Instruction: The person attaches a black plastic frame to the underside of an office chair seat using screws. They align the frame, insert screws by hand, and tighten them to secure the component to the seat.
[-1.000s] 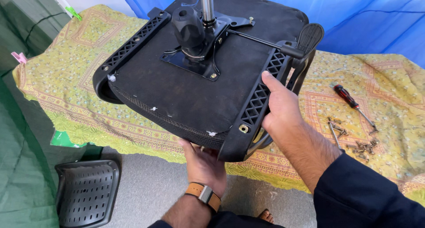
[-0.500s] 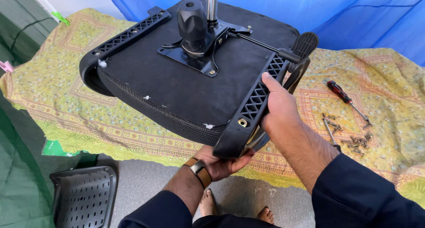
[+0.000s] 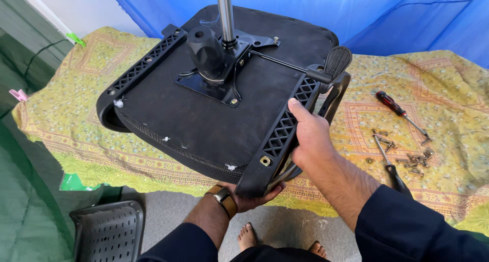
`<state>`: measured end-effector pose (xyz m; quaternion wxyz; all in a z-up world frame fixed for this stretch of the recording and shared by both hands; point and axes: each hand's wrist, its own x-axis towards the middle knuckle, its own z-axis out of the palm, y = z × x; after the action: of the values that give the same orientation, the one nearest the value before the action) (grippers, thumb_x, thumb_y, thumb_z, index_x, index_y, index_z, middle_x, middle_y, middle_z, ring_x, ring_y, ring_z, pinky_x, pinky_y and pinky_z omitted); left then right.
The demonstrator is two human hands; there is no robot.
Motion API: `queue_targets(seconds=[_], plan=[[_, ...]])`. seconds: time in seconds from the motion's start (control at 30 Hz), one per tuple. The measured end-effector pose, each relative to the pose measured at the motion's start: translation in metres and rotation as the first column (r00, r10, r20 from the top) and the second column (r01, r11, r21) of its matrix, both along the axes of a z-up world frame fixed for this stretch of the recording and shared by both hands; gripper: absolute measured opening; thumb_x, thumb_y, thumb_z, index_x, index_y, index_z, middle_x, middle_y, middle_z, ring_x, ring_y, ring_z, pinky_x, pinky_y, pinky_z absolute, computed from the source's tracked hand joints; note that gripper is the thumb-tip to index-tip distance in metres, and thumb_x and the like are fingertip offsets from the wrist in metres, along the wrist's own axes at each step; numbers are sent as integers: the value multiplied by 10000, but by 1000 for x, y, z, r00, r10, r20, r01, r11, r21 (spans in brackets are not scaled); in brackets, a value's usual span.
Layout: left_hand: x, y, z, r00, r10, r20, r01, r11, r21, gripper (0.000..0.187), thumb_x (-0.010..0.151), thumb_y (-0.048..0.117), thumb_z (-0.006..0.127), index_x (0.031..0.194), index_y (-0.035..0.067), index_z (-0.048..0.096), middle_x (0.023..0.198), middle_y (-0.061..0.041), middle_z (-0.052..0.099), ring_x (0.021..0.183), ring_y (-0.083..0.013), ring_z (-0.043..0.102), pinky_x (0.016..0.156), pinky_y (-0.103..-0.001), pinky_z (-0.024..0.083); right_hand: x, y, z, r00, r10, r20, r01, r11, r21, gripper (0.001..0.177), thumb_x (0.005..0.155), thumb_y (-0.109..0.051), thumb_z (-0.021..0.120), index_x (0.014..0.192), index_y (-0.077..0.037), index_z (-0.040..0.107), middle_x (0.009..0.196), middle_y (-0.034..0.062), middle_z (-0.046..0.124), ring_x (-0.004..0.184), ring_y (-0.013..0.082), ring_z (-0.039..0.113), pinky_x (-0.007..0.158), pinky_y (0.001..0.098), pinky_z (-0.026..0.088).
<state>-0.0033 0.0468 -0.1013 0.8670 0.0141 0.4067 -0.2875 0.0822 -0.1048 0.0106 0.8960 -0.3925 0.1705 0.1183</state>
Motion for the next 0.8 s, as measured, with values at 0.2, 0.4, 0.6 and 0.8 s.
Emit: queue_targets(seconds=[0.2, 0.4, 0.6, 0.8], plan=[[-28, -13, 36, 974, 162, 156, -179, 979, 102, 836, 1022, 613, 207, 1486, -48, 422, 1415, -345, 516, 1267, -537, 531, 1034, -699, 428, -9, 2, -8, 1000, 1, 1, -1, 999, -37, 291, 928, -167, 655, 1175, -13, 639, 1081, 114, 729, 956, 276, 738, 852, 487, 627], [-70, -31, 88, 934, 272, 233, -358, 743, 565, 904, 864, 812, 282, 1473, 155, 404, 1430, -150, 556, 1344, -421, 506, 1079, -726, 313, -14, 5, -17, 999, -15, 38, 17, 999, -48, 288, 919, -149, 680, 1178, -32, 632, 1085, 97, 714, 958, 270, 724, 844, 481, 623], [-68, -40, 96, 949, -26, 313, -252, 533, 808, 792, 802, 274, 796, 1419, 61, 347, 1394, -155, 547, 1338, -268, 540, 1154, -498, 403, -21, 5, -16, 999, -14, 40, 17, 997, -80, 288, 917, -141, 679, 1181, -46, 614, 1082, 89, 713, 962, 253, 725, 849, 469, 627], [-71, -35, 94, 920, -90, 381, -300, 462, 835, 587, 779, 208, 776, 1290, -37, 624, 1241, -157, 706, 1230, -240, 610, 1092, -421, 397, -24, 5, -3, 997, 4, -76, -17, 984, -178, 304, 929, -178, 658, 1191, -32, 613, 1143, 117, 702, 1040, 266, 725, 909, 493, 613]])
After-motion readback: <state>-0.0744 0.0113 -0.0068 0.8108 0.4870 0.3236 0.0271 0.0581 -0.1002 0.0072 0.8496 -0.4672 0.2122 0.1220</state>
